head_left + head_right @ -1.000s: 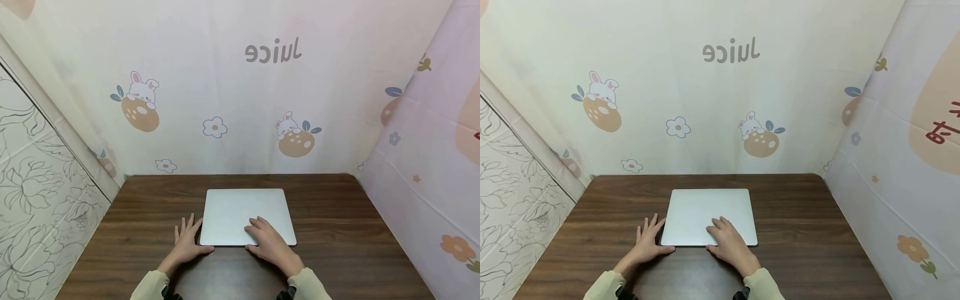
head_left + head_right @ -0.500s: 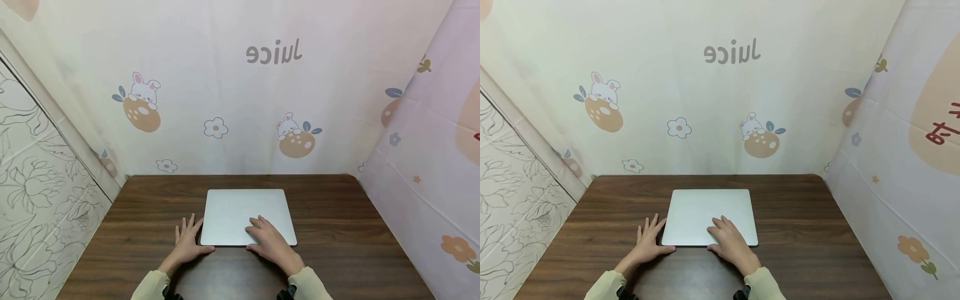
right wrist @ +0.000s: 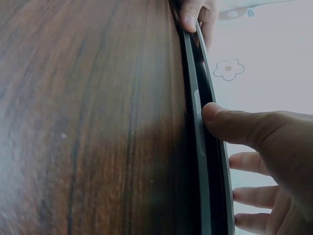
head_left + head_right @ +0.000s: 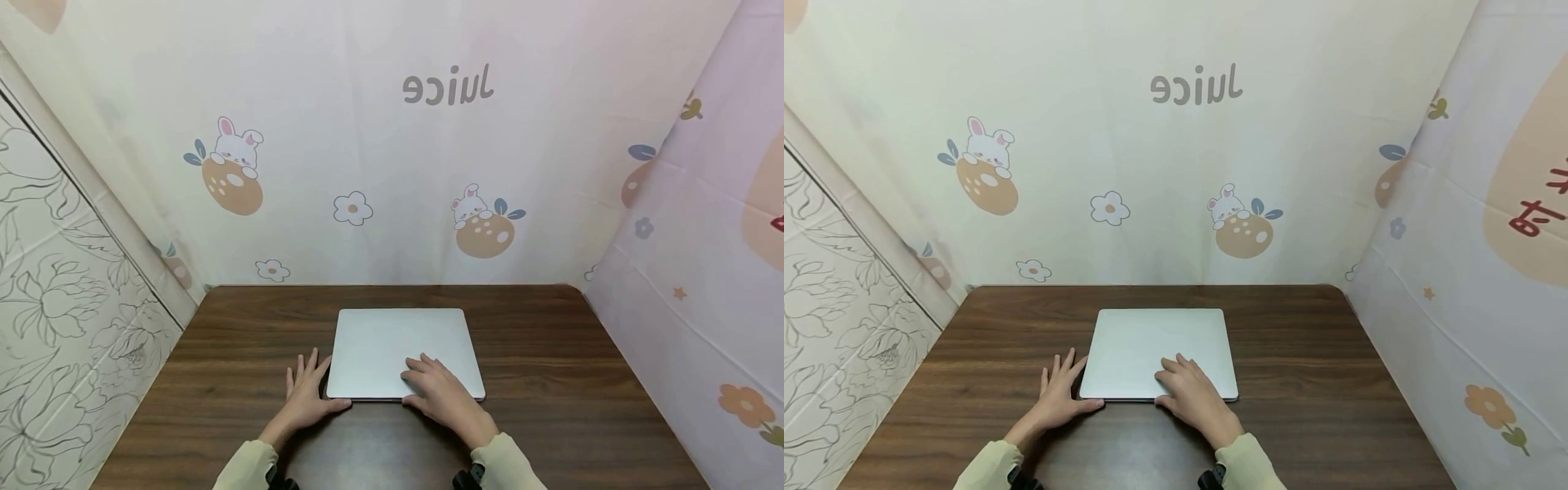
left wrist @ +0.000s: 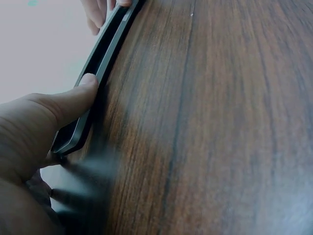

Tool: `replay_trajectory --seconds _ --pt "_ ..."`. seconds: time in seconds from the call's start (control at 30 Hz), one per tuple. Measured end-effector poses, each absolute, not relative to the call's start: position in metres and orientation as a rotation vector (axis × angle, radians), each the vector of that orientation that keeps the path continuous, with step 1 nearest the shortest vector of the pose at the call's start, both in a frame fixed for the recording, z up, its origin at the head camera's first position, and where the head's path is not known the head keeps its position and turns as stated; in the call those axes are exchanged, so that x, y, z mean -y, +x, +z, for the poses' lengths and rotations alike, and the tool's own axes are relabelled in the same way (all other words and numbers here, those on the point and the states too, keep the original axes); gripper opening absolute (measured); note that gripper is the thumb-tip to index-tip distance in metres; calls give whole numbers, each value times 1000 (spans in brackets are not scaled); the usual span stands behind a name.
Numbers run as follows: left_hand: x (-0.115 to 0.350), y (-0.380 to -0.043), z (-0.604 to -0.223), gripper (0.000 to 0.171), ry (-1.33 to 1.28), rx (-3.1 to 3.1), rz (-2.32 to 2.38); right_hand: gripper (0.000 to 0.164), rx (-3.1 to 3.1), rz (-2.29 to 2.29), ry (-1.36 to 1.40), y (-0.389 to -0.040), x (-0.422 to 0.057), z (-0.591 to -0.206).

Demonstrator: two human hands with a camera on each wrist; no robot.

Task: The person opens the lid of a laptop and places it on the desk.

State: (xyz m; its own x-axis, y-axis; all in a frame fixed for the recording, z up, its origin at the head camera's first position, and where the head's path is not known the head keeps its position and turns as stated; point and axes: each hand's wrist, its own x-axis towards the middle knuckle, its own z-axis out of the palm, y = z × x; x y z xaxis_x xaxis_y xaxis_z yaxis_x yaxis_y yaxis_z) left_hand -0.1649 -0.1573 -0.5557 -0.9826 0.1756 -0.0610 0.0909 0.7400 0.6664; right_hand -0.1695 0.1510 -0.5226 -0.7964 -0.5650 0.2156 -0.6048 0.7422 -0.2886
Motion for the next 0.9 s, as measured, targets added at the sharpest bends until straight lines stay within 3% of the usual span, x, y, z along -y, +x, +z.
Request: replay_trajectory --seconds 0.9 --pt "156 -164 -546 107 194 -2803 1050 27 2620 464 1118 -175 -159 -512"
